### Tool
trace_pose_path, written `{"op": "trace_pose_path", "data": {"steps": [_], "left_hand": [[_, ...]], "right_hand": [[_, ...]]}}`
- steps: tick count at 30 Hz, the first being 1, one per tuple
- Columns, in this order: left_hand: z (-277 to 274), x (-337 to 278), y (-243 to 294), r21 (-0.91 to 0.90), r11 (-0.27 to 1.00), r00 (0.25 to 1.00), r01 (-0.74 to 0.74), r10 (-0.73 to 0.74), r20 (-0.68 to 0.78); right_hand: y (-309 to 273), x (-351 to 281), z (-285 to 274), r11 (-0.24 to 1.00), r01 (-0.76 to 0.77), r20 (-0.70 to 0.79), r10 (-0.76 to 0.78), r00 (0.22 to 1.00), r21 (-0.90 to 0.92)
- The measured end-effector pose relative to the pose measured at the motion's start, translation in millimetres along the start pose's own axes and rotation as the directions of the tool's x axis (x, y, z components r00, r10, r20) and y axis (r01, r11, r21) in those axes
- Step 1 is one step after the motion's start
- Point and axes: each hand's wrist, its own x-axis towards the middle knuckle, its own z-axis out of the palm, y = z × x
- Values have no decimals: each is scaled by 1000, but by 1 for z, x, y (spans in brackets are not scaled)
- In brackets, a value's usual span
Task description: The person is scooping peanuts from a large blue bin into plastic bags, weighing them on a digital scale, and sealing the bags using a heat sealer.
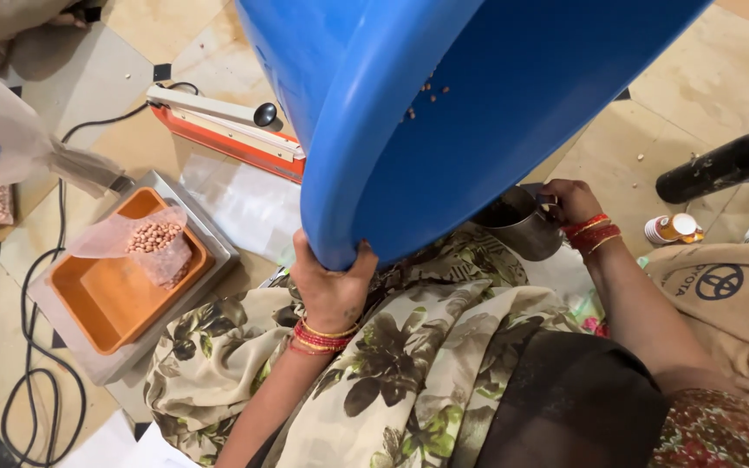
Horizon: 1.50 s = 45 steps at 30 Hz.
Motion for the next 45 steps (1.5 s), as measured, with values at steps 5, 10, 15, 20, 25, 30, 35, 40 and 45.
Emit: {"op": "trace_pose_path", "data": {"steps": [5,10,15,20,25,30,35,40,45], "left_hand": [[-4,-11,-7,2,993,992,-118,118,-38],[-6,-22,-8,-21,993,993,-114,113,-13],[-7,-27,-8,1,982,982,-189,189,20],[-7,-31,-7,67,970,972,-235,235,7],[-7,-22,8,-25,959,957,-282,283,62],[-6,-19,4,-97,906,899,-412,422,119],[-9,-25,-1,9,901,891,-434,429,147],[-15,-21,12,64,900,885,-431,408,224],[-13,-23,1,16,896,883,-444,434,177]], "right_hand": [[0,6,0,998,20,67,-24,998,59],[-4,6,1,999,30,75,-27,997,-35],[11,18,-9,978,141,116,-123,986,-156],[8,6,-11,993,68,80,-60,995,-97],[5,-2,-11,994,50,65,-44,997,-97],[8,-2,-9,995,64,58,-59,997,-75],[4,-11,-6,999,17,32,-15,999,-42],[16,0,-14,997,69,69,-68,995,-16],[24,-1,-9,996,94,66,-94,993,3]]}}
